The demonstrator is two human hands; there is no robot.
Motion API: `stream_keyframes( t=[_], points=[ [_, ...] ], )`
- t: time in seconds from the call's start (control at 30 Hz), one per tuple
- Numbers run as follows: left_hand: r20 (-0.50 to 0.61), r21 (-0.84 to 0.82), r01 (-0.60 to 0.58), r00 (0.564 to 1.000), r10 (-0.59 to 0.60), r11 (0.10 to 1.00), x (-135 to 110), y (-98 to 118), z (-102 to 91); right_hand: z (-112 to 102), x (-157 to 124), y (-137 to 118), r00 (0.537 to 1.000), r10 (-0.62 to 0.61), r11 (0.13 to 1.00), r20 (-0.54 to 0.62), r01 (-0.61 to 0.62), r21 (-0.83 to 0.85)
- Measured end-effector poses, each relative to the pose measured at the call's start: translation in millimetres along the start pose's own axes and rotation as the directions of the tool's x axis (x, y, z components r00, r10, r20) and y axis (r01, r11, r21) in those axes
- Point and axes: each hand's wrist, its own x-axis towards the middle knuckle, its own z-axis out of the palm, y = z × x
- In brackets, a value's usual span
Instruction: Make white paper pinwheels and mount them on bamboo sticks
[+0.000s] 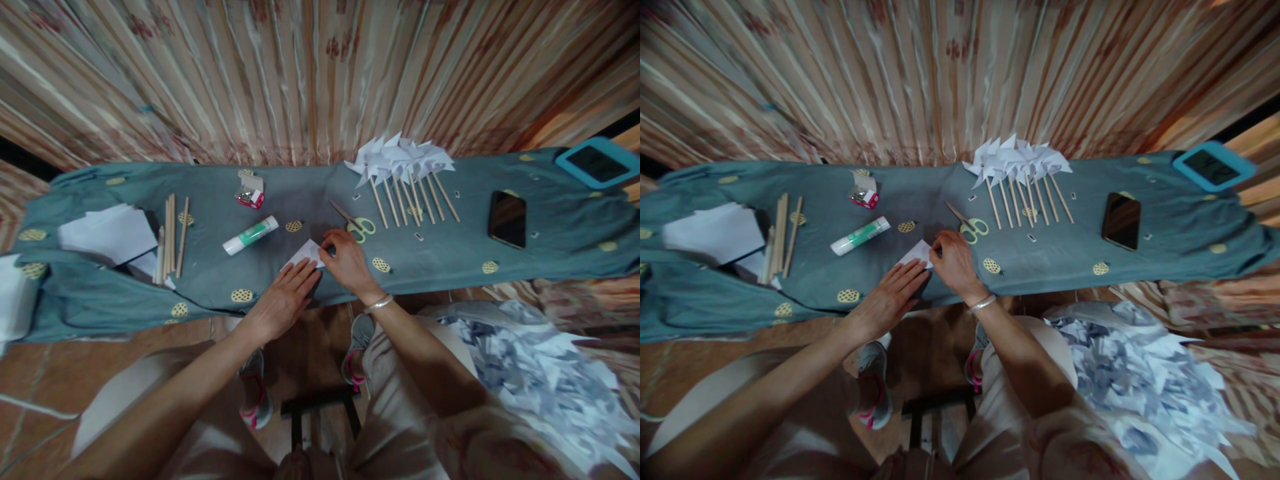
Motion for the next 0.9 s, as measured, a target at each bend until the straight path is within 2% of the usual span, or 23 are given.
stream_keyframes(
  t=[0.43,0.73,0.9],
  points=[
    [0.015,0.016,0.007,1.0,-0.007,1.0,0.2,0.8,2.2,-0.4,-0.7,1.7,1.0,-0.016,1.0,0.013,0.016,0.002],
    [0.024,0.055,0.002,1.0,-0.003,0.999,0.2,-0.8,5.9,2.8,-8.6,-1.7,0.996,-0.086,0.992,0.002,0.085,-0.092],
    [0.017,0.083,-0.007,1.0,0.005,0.997,0.5,-1.7,6.9,0.4,-14.7,-3.0,0.997,-0.083,0.987,-0.004,0.082,-0.138]
  ],
)
